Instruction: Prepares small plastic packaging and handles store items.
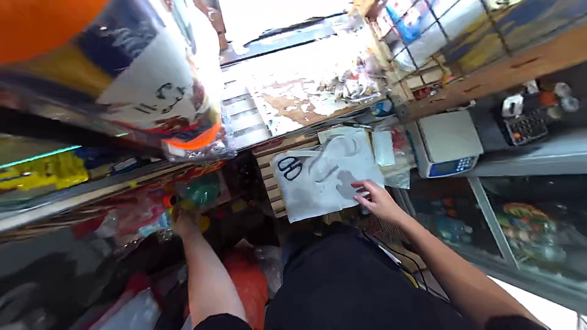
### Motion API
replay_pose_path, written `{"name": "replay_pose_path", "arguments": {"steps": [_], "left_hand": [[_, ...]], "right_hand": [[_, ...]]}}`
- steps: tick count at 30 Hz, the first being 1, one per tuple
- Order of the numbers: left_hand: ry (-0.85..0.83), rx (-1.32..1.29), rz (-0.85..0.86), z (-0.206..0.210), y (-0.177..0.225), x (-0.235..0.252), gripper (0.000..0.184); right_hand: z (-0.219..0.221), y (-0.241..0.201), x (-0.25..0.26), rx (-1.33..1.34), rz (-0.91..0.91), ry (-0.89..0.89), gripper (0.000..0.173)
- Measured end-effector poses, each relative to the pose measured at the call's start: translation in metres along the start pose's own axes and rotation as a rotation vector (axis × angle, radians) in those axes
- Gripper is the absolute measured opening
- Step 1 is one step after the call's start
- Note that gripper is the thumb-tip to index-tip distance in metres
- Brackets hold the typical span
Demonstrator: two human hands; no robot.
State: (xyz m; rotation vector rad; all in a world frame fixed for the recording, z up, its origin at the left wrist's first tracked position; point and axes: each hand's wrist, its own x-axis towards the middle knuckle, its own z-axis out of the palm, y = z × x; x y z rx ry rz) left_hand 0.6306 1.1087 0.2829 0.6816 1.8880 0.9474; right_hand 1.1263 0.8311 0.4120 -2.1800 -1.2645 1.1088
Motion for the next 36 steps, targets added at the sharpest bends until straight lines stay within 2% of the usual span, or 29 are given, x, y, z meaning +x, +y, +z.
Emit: {"name": "replay_pose_path", "arguments": {"steps": [3, 4, 7, 9, 10, 12, 14, 17, 20, 22, 23, 25, 26, 27, 29, 31, 33, 34, 35, 36], "left_hand": [[0.076, -0.009, 0.07, -0.008, -0.001, -0.03, 0.042], [0.115, 0.025, 0.098, -0.009, -0.004, -0.042, 0.042], [0.145, 0.242, 0.188, -0.011, -0.02, -0.079, 0.041], [0.082, 0.377, 0.23, -0.008, -0.033, -0.107, 0.04], [0.037, 0.416, 0.234, -0.005, -0.036, -0.123, 0.039], [-0.037, 0.442, 0.26, 0.002, -0.042, -0.149, 0.038], [-0.082, 0.46, 0.309, 0.011, -0.042, -0.17, 0.035], [-0.133, 0.495, 0.499, 0.025, -0.037, -0.197, 0.028], [-0.243, 0.491, 0.724, 0.052, -0.017, -0.229, 0.024], [-0.399, 0.437, 0.88, 0.08, 0.002, -0.26, 0.028], [-0.503, 0.402, 0.954, 0.097, 0.008, -0.277, 0.041], [-0.724, 0.357, 1.044, 0.136, 0.009, -0.309, 0.09], [-0.837, 0.344, 1.02, 0.155, 0.007, -0.325, 0.108], [-0.959, 0.321, 0.956, 0.172, 0.002, -0.341, 0.117], [-1.206, 0.224, 0.756, 0.196, -0.004, -0.371, 0.118], [-1.388, 0.134, 0.608, 0.209, -0.01, -0.408, 0.102], [-1.505, 0.057, 0.486, 0.221, -0.029, -0.449, 0.095], [-1.533, 0.01, 0.444, 0.229, -0.042, -0.469, 0.09], [-1.544, -0.023, 0.424, 0.237, -0.058, -0.488, 0.086], [-1.549, -0.033, 0.42, 0.245, -0.073, -0.506, 0.083]], "right_hand": [[-0.007, 0.005, 0.034, -0.147, 0.019, 0.099, 0.053], [-0.008, 0.003, 0.046, -0.192, 0.019, 0.13, 0.064], [-0.006, -0.006, 0.08, -0.35, -0.083, 0.143, 0.108], [0.003, -0.006, 0.106, -0.468, -0.183, 0.095, 0.119], [0.009, -0.004, 0.117, -0.507, -0.231, 0.073, 0.114], [0.026, 0.002, 0.131, -0.549, -0.302, 0.07, 0.084], [0.042, 0.01, 0.136, -0.587, -0.358, 0.12, 0.063], [0.052, 0.017, 0.13, -0.658, -0.371, 0.136, 0.033], [0.05, 0.018, 0.127, -0.674, -0.369, 0.164, 0.029], [0.042, 0.01, 0.115, -0.589, -0.414, 0.138, 0.031], [0.037, 0.006, 0.106, -0.566, -0.478, 0.115, 0.031], [0.029, -0.002, 0.078, -0.444, -0.616, 0.032, 0.028], [0.022, -0.007, 0.06, -0.331, -0.64, -0.046, 0.031], [0.013, -0.008, 0.041, -0.19, -0.665, -0.083, 0.036], [-0.012, 0.006, 0.007, 0.141, -0.652, -0.064, 0.049], [-0.043, 0.032, -0.027, 0.488, -0.482, -0.079, 0.068], [-0.06, 0.065, -0.059, 0.749, -0.355, -0.074, 0.078], [-0.063, 0.078, -0.074, 0.856, -0.319, -0.012, 0.077], [-0.063, 0.088, -0.086, 0.969, -0.284, 0.116, 0.066], [-0.062, 0.097, -0.096, 1.067, -0.253, 0.27, 0.046]]}}
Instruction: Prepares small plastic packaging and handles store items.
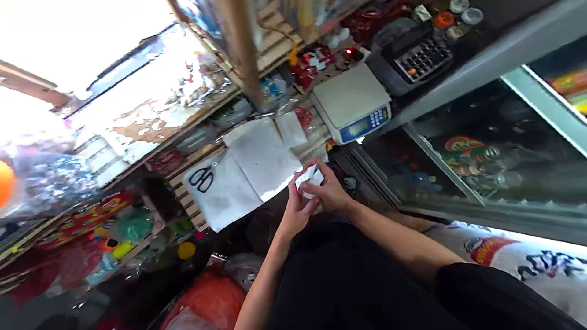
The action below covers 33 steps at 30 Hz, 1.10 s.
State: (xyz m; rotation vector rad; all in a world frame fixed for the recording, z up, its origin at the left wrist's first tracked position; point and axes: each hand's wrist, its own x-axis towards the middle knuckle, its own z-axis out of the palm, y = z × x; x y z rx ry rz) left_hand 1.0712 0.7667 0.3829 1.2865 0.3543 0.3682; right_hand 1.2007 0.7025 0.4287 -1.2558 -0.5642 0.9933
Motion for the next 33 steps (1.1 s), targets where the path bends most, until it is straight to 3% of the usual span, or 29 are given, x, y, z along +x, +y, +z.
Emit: {"name": "replay_pose_path", "arguments": {"steps": [3, 6, 8, 11, 13, 14, 16, 17, 19, 21, 23, 26, 28, 30, 31, 33], "left_hand": [[-0.037, 0.014, -0.076, 0.055, -0.007, 0.001, 0.063], [-0.147, 0.114, -0.288, 0.083, 0.001, -0.004, 0.046], [-0.026, 0.254, -0.261, 0.09, -0.005, -0.006, 0.024], [0.174, 0.298, -0.128, 0.11, -0.028, -0.003, 0.022], [0.197, 0.319, -0.049, 0.129, -0.038, 0.0, 0.027], [0.219, 0.328, -0.027, 0.136, -0.04, 0.0, 0.032], [0.238, 0.368, -0.053, 0.137, -0.041, 0.0, 0.041], [0.273, 0.405, -0.081, 0.135, -0.041, 0.004, 0.041], [0.324, 0.537, -0.166, 0.127, -0.045, 0.011, 0.03], [0.234, 0.711, -0.264, 0.116, -0.054, 0.012, 0.024], [0.063, 0.829, -0.315, 0.116, -0.054, 0.007, 0.035], [-0.199, 0.8, -0.621, 0.153, 0.003, 0.01, 0.04], [-0.26, 0.748, -0.394, 0.139, -0.008, -0.007, 0.041], [-0.29, 0.745, -0.132, 0.111, -0.035, -0.011, 0.035], [-0.318, 0.777, -0.073, 0.095, -0.049, -0.009, 0.031], [-0.322, 0.804, -0.164, 0.075, -0.063, 0.001, 0.03]], "right_hand": [[-0.03, -0.002, -0.024, 0.122, -0.054, 0.408, 0.011], [-0.072, -0.004, -0.042, 0.412, 0.166, 0.729, 0.01], [-0.091, 0.012, -0.051, 0.591, 0.261, 0.81, 0.016], [-0.079, 0.045, -0.068, 0.681, 0.434, 0.827, 0.019], [-0.058, 0.035, -0.074, 0.803, 0.543, 0.747, 0.046], [-0.05, 0.029, -0.077, 0.866, 0.532, 0.698, 0.049], [-0.046, 0.054, -0.091, 1.009, 0.422, 0.519, 0.038], [-0.044, 0.063, -0.095, 1.072, 0.449, 0.492, 0.035], [-0.041, 0.057, -0.092, 1.116, 0.708, 0.614, 0.029], [-0.042, 0.059, -0.09, 1.082, 0.817, 0.698, 0.028], [-0.046, 0.056, -0.094, 1.082, 0.784, 0.728, 0.037], [-0.062, 0.013, -0.1, 1.165, 0.716, 0.894, 0.048], [-0.067, 0.008, -0.103, 1.302, 0.692, 0.925, 0.068], [-0.062, 0.024, -0.114, 1.357, 0.659, 0.732, 0.083], [-0.056, 0.04, -0.123, 1.286, 0.658, 0.599, 0.085], [-0.052, 0.056, -0.141, 1.096, 0.665, 0.446, 0.073]]}}
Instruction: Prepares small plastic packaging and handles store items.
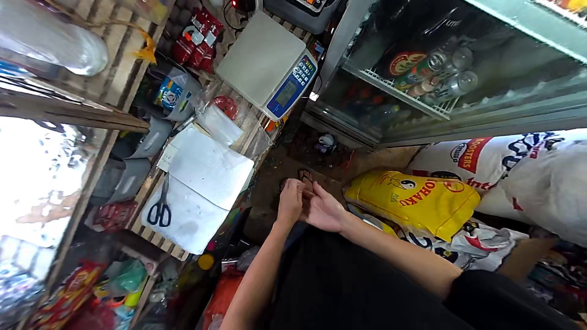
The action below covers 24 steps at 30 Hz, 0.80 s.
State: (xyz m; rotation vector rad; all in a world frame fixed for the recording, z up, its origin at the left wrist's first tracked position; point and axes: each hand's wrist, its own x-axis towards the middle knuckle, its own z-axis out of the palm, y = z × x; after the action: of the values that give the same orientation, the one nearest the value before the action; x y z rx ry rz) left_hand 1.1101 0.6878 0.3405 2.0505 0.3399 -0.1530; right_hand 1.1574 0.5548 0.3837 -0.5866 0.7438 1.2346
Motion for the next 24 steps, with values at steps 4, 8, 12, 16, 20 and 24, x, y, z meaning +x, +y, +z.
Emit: {"name": "replay_pose_path", "arguments": {"steps": [4, 8, 12, 16, 20, 24], "left_hand": [[-0.014, -0.051, -0.33, -0.004, -0.015, 0.025, 0.043], [-0.03, -0.087, -0.491, 0.035, -0.036, 0.047, 0.053], [-0.058, -0.256, -0.67, 0.095, -0.065, 0.082, 0.055], [-0.051, -0.669, -0.824, 0.16, -0.104, 0.128, 0.043], [-0.044, -0.527, -0.879, 0.234, -0.133, 0.182, 0.039], [0.102, -0.317, -0.932, 0.285, -0.136, 0.237, 0.037]], "right_hand": [[-0.042, -0.009, -0.022, -0.216, -0.103, 0.162, 0.054], [-0.082, -0.024, -0.044, -0.146, -0.262, 0.323, 0.047], [-0.123, -0.018, -0.055, -0.248, -0.346, 0.515, 0.039], [-0.181, -0.012, -0.059, -0.416, -0.252, 0.546, 0.033], [-0.235, -0.026, -0.073, -0.599, -0.163, 0.499, 0.035], [-0.275, -0.044, -0.085, -0.659, -0.05, 0.5, 0.035]]}}
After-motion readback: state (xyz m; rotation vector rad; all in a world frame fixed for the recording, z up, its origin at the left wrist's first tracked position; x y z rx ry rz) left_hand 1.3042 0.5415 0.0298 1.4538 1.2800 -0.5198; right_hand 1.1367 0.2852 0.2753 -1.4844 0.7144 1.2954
